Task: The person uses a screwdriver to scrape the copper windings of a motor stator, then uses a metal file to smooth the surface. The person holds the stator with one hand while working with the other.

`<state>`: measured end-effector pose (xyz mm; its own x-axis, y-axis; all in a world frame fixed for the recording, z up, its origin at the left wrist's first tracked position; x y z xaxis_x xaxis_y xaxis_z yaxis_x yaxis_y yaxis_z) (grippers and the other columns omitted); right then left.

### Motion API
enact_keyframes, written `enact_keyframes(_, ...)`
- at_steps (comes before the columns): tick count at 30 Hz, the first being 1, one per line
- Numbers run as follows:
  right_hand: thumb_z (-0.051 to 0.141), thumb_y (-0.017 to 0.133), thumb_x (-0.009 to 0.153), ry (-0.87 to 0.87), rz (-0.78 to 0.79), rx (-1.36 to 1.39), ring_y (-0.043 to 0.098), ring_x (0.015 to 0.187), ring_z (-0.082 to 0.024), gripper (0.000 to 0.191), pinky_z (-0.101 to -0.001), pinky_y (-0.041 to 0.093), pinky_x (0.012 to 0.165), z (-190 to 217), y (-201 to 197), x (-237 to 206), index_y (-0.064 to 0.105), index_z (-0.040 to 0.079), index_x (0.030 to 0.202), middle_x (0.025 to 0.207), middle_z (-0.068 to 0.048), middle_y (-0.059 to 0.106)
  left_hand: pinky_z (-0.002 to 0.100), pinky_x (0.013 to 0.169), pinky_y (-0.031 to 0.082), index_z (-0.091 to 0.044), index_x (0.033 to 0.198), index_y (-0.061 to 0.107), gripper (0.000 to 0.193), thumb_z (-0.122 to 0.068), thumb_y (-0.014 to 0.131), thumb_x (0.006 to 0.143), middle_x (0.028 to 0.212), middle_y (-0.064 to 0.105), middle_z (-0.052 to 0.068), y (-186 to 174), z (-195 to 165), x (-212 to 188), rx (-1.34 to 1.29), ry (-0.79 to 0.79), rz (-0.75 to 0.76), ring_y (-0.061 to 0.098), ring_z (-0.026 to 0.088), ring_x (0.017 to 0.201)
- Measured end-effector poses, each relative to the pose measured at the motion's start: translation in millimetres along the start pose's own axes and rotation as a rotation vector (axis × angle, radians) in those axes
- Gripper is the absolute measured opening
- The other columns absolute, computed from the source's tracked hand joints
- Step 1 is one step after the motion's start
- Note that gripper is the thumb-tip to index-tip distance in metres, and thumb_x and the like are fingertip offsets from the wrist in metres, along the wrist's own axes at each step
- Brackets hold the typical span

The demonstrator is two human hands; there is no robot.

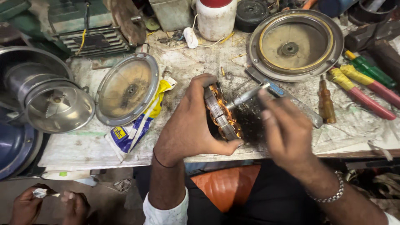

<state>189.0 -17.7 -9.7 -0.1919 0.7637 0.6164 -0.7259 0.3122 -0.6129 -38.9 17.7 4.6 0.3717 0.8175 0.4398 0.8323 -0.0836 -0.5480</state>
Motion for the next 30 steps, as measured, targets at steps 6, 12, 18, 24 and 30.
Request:
enact_keyframes(6,0.0,0.058,0.101,0.009,-0.009,0.012,0.053,0.067,-0.018,0.036,-0.0332,0.043,0.06,-0.6,0.5,1.2,0.064,-0.006,0.136,0.081,-0.011,0.055,0.045,0.108,0.049,0.005,0.144,0.033,0.12,-0.042,0.098,0.054,0.134,0.055,0.029,-1.9,0.2,0.9,0.018,-0.057,0.019,0.06,0.042,0.127)
enact_keyframes(12,0.0,0.057,0.101,0.023,-0.016,0.018,0.052,0.066,-0.017,0.037,-0.0323,0.042,0.059,-2.4,0.2,0.9,0.063,-0.007,0.137,0.08,-0.01,0.054,0.045,0.108,0.049,0.004,0.144,0.033,0.12,-0.04,0.098,0.053,0.133,0.057,0.028,-2.8,0.1,0.6,0.016,-0.061,0.017,0.061,0.042,0.127)
enact_keyframes(18,0.0,0.056,0.102,0.011,-0.011,0.049,0.053,0.067,-0.016,0.036,-0.0314,0.043,0.06,-1.6,0.2,1.3,0.063,-0.007,0.137,0.082,-0.01,0.056,0.046,0.11,0.048,0.005,0.144,0.032,0.121,-0.04,0.099,0.054,0.135,0.055,0.03,-3.3,0.0,1.5,0.022,-0.044,0.018,0.059,0.043,0.129)
enact_keyframes(24,-0.002,0.056,0.101,0.021,-0.001,0.054,0.055,0.069,-0.016,0.036,-0.0305,0.044,0.062,-0.6,-0.5,3.3,0.063,-0.006,0.136,0.085,-0.011,0.058,0.045,0.112,0.046,0.007,0.144,0.032,0.121,-0.039,0.098,0.053,0.139,0.053,0.03,-2.7,-0.2,1.2,0.012,-0.061,0.02,0.057,0.042,0.132)
enact_keyframes(30,-0.002,0.057,0.1,-0.004,0.004,0.032,0.056,0.071,-0.017,0.04,-0.0316,0.046,0.065,-0.7,-0.9,3.7,0.061,-0.006,0.139,0.086,-0.011,0.059,0.052,0.119,0.037,0.007,0.144,0.031,0.122,-0.037,0.1,0.053,0.146,0.037,0.034,-2.0,-2.4,0.3,0.169,0.115,-0.077,0.041,0.049,0.142)
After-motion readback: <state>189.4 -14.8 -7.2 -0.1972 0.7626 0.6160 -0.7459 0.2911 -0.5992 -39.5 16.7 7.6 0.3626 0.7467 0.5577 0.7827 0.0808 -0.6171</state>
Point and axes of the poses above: each hand's wrist, its own x-axis towards the middle knuckle, its own y-axis out of the palm, z = x × y, the point moved 1 cm from there along x, towards the middle knuckle
